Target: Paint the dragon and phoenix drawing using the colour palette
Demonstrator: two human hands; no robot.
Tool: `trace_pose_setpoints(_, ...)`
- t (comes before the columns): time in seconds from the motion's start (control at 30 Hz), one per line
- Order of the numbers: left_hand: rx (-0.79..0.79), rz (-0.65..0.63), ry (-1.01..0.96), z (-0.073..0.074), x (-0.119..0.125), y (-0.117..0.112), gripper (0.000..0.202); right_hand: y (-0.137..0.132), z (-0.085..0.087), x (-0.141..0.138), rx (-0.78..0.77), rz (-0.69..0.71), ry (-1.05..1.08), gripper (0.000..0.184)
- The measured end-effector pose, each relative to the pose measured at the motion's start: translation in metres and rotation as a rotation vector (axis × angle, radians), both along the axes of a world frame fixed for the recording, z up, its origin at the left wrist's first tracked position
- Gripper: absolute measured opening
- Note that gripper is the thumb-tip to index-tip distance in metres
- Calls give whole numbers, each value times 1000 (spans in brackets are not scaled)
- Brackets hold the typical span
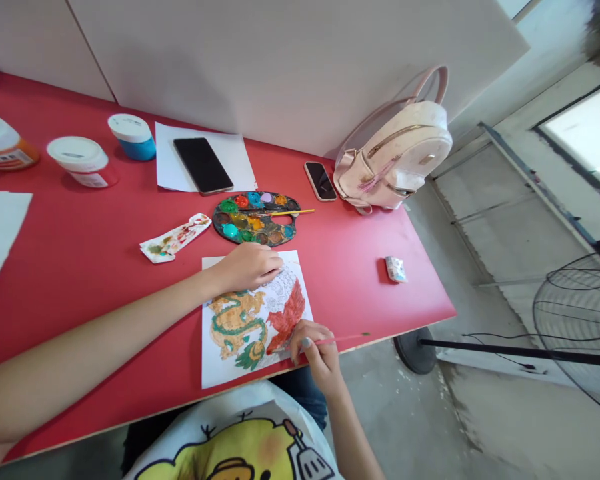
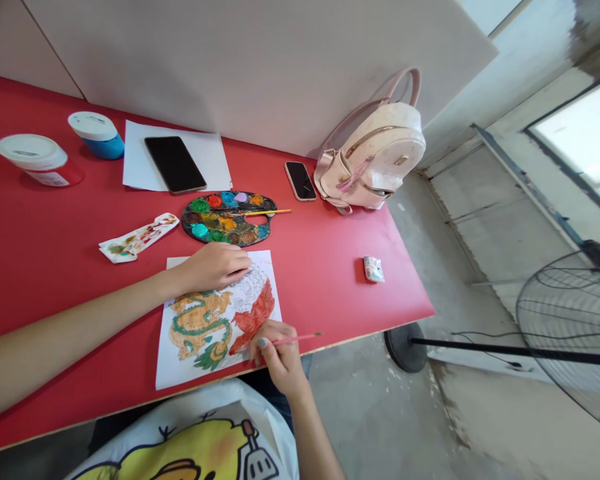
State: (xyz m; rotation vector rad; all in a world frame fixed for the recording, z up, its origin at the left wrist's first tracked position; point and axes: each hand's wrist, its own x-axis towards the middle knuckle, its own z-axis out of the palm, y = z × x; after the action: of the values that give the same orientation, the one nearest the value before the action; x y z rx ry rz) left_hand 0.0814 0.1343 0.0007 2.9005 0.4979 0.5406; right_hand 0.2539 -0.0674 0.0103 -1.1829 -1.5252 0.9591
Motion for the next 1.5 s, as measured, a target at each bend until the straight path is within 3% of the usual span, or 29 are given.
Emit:
trace_pose_setpoints(0.07,-3,0,1,0,0,0,27,0,1,0,4,-37,0,57)
trace_pose_setpoints(0.2,-4,3,12,-1,0,0,27,0,1,0,-9,26,-3,57)
trace_pose_setpoints(0.33,-8,0,17,0,0,0,26,0,0,0,-24,-52,17,57)
trace_pose_setpoints(0.5,-11,3,19,0,-1,0,25,0,0,1,-20,33,15,58)
trace_pose_setpoints(0.63,-13,-3,-1,-1,-1,0,25,0,-1,0,-17,-67,22,59)
trace_pose_setpoints(0.77,-19,-7,-11,-1,-1,0,25,-1,-2,-1,-19,-40,-6,61)
trace_pose_setpoints(0.9,-23,-5,-2,0,-1,0,26,-2,-3,-1,-17,-183,-21,62)
trace_pose_setpoints(1.03,-22,-5,7,1,0,0,26,-2,-3,-1,-15,-58,-27,61)
trace_pose_setpoints(1.17,-30,0,13,1,0,0,27,-3,-5,-2,3,-206,-35,62)
trace_pose_setpoints(1.3,-34,1,27,1,0,0,27,-3,-5,-2,43,-125,-31,60)
trace_pose_setpoints(1.43,-20,3,22,1,-1,0,27,-4,-6,-2,46,-221,-42,61)
trace_pose_setpoints(1.5,-14,-3,14,1,-1,0,26,-4,-7,-2,54,-202,-64,61)
